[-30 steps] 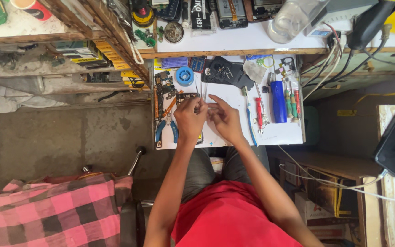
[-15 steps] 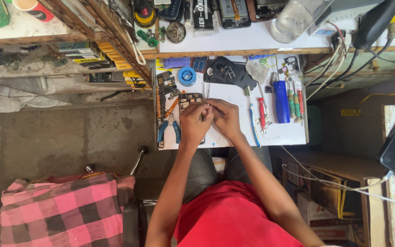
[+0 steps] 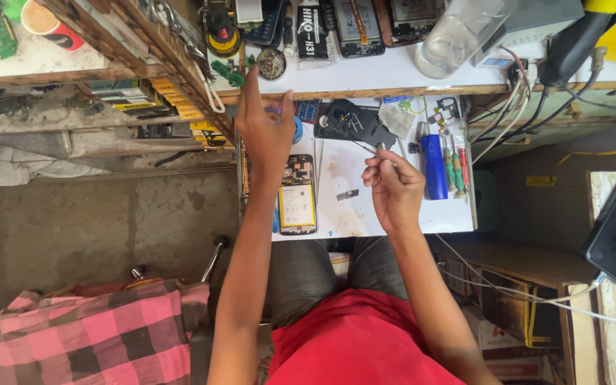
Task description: The person cleans a small electronic component with a toothbrush, then uses a soldering iron and solder to work on the component. They handle the component with tweezers and apply flux from a small container. The work is performed on a cluttered repair bench with tools and disassembled phone parts visible.
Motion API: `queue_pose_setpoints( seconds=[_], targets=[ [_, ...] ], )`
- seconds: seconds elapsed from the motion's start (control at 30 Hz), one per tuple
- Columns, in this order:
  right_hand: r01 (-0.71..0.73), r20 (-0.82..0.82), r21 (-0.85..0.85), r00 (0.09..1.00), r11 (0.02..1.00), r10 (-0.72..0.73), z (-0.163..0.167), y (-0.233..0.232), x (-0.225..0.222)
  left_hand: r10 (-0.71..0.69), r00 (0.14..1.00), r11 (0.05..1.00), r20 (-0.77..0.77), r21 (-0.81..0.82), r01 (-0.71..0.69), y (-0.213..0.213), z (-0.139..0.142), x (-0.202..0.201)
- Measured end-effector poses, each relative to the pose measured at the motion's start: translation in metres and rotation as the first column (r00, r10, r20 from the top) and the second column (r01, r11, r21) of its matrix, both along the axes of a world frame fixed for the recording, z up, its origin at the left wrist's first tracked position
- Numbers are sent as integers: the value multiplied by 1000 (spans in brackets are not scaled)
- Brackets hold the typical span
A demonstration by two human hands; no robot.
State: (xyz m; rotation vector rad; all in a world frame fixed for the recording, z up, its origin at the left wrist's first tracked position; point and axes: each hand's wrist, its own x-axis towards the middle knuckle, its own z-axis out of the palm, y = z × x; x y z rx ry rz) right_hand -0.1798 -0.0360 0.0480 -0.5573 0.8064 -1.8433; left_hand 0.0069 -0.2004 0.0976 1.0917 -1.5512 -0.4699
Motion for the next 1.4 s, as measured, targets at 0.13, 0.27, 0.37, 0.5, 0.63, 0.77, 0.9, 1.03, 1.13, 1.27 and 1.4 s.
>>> queue_pose_setpoints(
  seconds=[0.13,0.27,0.37,0.5,0.63,0.77,0.9,1.03,1.13,1.27,1.4],
  targets=[
    [0,106,-3,994,1000,0,2,6,-7,38,995,998,94,-45,-34,-16,7,-3],
    [22,145,7,989,1000,-22,3,7,-12,27,996,999,89,23,-29,-21,7,-3],
    [21,168,-2,986,1000,-21,4,8,-14,31,988,999,153,22,-35,-26,3,-3],
    [30,162,14,986,999,-32,5,10,-16,71,987,997,146,-50,-65,-32,-5,-3],
    [29,179,12,983,999,-31,7,13,-16,50,996,999,76,4,-50,-33,-8,-1],
    [28,187,-14,982,1000,-25,13,17,-17,92,986,991,138,-110,-77,-16,-2,-1],
    [28,224,-75,975,997,-10,19,21,-18,69,997,991,42,-119,-64,31,0,-12],
    [50,237,-74,971,996,-31,25,23,-18,-65,995,991,-77,-123,56,72,4,-19],
    [65,170,-53,984,996,-55,30,25,-16,-74,996,986,-47,-151,66,95,7,-19],
    [70,54,-30,996,997,-68,37,32,-7,-48,999,987,5,-155,48,122,8,-19],
    [83,-158,-27,984,996,-86,44,33,7,-73,997,995,-17,-76,72,138,8,-21]
  ],
)
